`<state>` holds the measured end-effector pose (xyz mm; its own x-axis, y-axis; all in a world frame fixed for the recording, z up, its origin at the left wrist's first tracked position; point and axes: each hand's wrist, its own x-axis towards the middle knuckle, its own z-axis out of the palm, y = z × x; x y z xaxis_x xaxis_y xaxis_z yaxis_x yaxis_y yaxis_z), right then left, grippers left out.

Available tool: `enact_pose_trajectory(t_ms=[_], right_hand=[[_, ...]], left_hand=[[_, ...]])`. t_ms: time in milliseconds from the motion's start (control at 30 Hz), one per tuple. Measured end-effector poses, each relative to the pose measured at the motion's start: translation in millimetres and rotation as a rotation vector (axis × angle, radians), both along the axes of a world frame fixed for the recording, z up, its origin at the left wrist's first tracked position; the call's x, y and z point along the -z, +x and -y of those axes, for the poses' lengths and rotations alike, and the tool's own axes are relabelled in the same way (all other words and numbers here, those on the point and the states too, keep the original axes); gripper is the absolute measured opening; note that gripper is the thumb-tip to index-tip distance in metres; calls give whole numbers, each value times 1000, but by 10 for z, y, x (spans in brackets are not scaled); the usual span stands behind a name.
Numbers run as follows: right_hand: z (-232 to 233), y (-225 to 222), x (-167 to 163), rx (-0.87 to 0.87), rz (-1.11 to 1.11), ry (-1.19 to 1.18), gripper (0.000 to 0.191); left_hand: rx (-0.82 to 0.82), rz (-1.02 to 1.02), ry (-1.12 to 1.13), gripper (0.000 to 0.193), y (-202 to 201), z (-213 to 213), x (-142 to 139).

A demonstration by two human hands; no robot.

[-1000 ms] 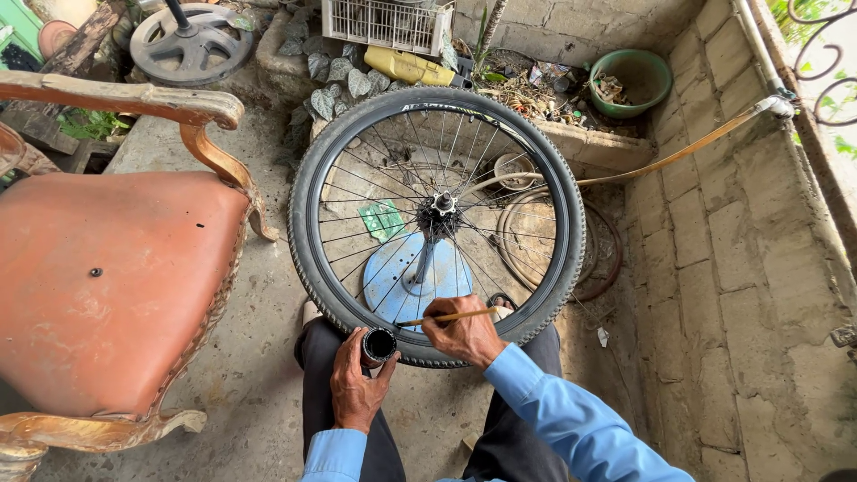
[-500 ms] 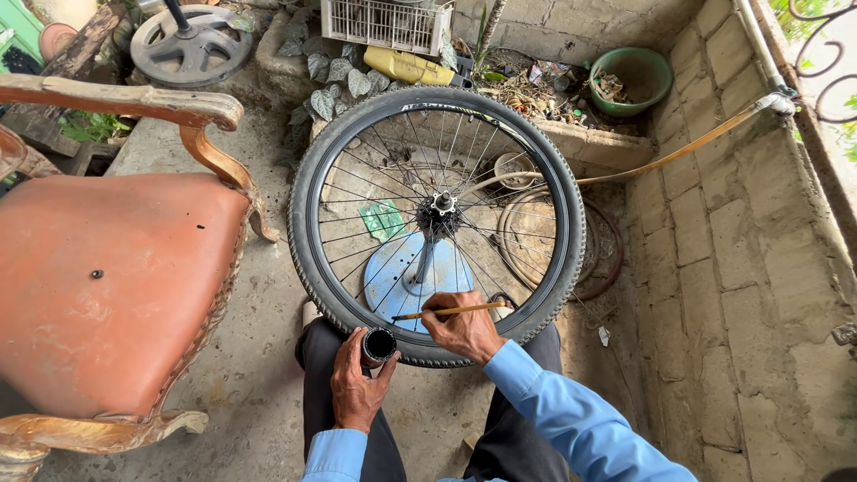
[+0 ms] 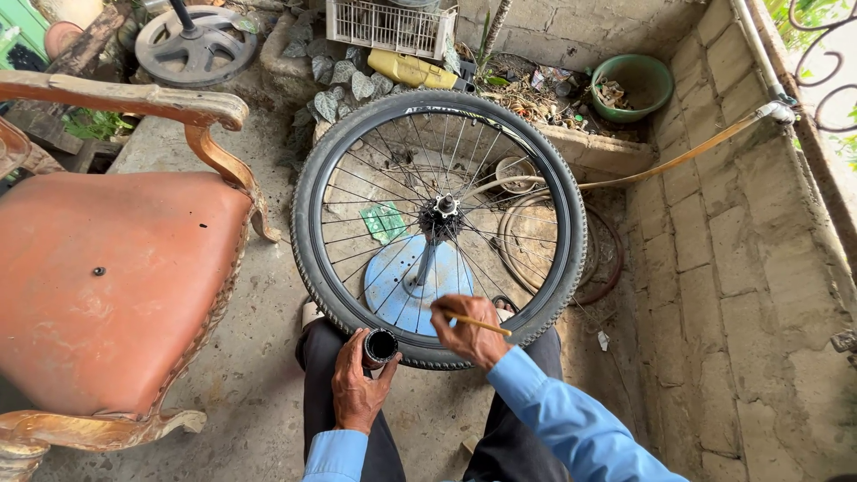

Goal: The person sits in front of a bicycle wheel mounted on a stand and uses a brush to apply a dark liquid from a small container onto the tire bead and rim area, working around the wheel and re-dipping the brush repeatedly.

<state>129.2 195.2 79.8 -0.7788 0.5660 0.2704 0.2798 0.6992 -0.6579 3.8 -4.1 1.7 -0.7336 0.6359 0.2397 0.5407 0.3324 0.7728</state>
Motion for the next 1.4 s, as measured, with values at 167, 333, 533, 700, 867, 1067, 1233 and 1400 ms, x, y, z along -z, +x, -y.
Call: enact_pose_trajectory(t_ms=[167, 333, 533, 700, 867, 1067, 1233, 1400], right_hand=[[31, -12, -15, 7, 114, 5, 17], [86, 19, -77, 61, 104, -77, 18], [88, -8, -119, 29, 116, 2, 18], [105, 55, -115, 82, 22, -116, 20], [-38, 74, -120, 265, -13, -142, 22], [-189, 135, -181, 377, -33, -107, 22], [-221, 109, -148, 394, -87, -190, 22], [-303, 15, -79, 392, -17, -445, 24]], left_hand=[[-1, -23, -16, 73, -7, -10, 5], [-9, -4, 2, 74, -3, 0, 10], [-2, -5, -26, 73, -22, -15, -11], [-1, -29, -2, 73, -11, -2, -18], [-10, -15, -5, 71, -19, -8, -19], [-7, -2, -5, 71, -12, -11, -31], [-6, -7, 2, 70, -19, -15, -19], [-2, -12, -13, 72, -26, -14, 17]])
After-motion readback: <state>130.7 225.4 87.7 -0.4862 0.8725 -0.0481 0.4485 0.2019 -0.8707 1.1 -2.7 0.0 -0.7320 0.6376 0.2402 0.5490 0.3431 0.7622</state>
